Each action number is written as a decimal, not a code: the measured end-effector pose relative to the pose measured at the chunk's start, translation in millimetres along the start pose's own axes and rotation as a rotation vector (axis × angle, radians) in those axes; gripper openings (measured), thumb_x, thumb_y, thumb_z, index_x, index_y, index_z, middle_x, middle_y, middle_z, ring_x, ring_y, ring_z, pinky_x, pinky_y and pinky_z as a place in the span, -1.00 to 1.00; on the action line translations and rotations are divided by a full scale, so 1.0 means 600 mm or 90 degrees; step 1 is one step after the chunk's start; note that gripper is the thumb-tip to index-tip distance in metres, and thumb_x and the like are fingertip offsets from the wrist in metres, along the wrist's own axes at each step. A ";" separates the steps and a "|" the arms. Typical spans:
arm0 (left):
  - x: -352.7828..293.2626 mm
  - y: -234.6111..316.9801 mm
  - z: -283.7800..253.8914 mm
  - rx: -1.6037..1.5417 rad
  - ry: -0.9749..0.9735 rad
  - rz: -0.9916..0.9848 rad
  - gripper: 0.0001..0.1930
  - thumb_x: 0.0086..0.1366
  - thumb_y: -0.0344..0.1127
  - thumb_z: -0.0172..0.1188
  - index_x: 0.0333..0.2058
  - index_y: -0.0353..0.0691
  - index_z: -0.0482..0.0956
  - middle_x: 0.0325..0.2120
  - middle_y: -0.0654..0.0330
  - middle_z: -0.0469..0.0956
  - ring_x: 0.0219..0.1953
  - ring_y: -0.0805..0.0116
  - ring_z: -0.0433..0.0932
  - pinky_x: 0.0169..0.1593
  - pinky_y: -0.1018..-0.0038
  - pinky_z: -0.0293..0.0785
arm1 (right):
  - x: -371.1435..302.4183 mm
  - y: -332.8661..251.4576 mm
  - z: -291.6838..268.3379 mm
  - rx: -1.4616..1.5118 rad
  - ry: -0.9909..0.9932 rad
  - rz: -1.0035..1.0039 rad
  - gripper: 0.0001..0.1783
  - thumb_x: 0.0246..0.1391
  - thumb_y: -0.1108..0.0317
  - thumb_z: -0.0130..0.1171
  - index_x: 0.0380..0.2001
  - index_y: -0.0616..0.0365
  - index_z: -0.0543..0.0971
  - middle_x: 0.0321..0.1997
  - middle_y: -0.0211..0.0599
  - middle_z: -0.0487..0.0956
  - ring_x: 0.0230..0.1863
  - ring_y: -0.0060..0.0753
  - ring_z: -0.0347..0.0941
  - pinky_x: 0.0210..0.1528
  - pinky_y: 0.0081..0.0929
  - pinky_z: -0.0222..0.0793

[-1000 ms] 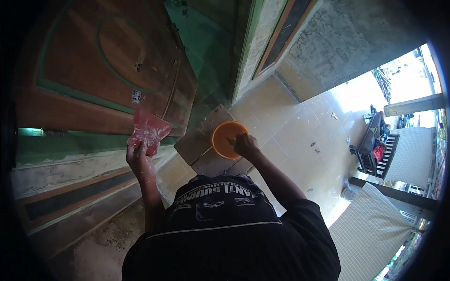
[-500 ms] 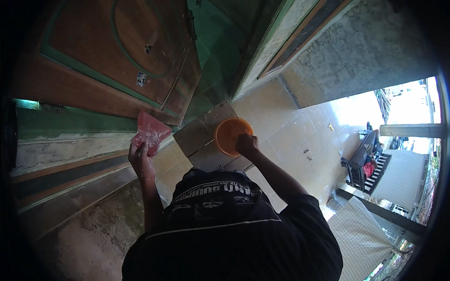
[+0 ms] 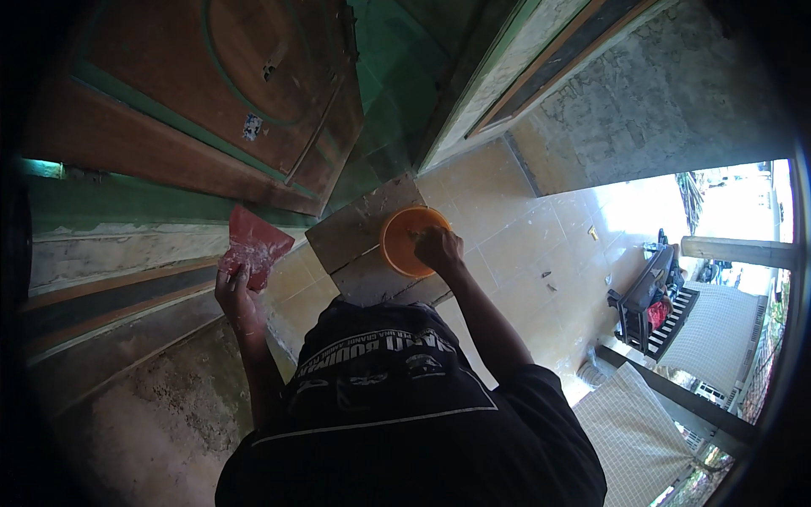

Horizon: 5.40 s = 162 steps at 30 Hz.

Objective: The person applies wall filler to a damaged section of a wall using a metal scraper and a red plastic spreader, periodically dipping the tools into a bucket of water.

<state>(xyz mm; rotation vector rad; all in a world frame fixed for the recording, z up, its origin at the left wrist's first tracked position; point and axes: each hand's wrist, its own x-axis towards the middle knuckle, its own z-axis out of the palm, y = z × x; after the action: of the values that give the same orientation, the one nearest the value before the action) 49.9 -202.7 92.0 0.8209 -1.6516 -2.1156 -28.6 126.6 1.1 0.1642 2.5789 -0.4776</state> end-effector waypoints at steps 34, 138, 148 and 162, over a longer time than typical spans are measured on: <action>-0.036 0.023 -0.050 -0.051 0.055 0.021 -0.64 0.11 -0.53 0.03 -0.07 -0.36 0.35 -0.17 0.09 0.41 -0.14 0.25 0.45 -0.10 0.32 0.47 | -0.030 0.030 -0.085 0.010 -0.059 0.029 -0.56 0.03 -0.05 -0.01 -0.39 0.09 0.61 -0.36 -0.04 0.58 -0.25 0.01 0.52 -0.20 -0.13 0.40; -0.011 -0.198 0.198 0.029 -0.582 -0.498 -0.62 0.11 -0.41 0.11 -0.06 -0.19 0.31 -0.22 0.18 0.43 -0.30 0.34 0.54 -0.45 0.42 0.62 | -0.165 0.210 0.046 0.004 0.206 -0.111 -0.84 0.02 0.35 -0.01 -0.28 -0.06 0.46 -0.30 -0.32 0.41 -0.19 -0.20 0.29 -0.13 -0.20 0.06; -0.001 -0.201 0.197 -0.034 -0.629 -0.508 -0.63 0.06 -0.45 0.00 -0.09 -0.26 0.33 -0.27 0.15 0.47 -0.33 0.35 0.56 -0.45 0.49 0.57 | -0.164 0.176 -0.023 0.910 -0.283 -0.125 -0.55 0.20 -0.07 -0.16 -0.22 0.15 0.37 -0.56 -0.43 0.40 -0.64 -0.67 0.28 -0.69 -0.68 0.14; -0.016 -0.180 0.215 -0.135 -0.701 -0.523 -0.50 -0.01 -0.49 0.10 -0.02 -0.31 0.28 -0.24 0.17 0.42 -0.18 0.40 0.48 -0.17 0.57 0.48 | -0.162 0.152 -0.032 0.718 -0.299 -0.201 -0.51 0.22 -0.02 -0.17 -0.36 0.26 0.44 -0.62 -0.42 0.38 -0.65 -0.65 0.29 -0.68 -0.65 0.19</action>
<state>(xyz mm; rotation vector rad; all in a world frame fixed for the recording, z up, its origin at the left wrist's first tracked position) -13.6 -69.1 11.3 0.2113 -1.5392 -3.6943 65.2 215.9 38.0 0.0101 1.6189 -1.7900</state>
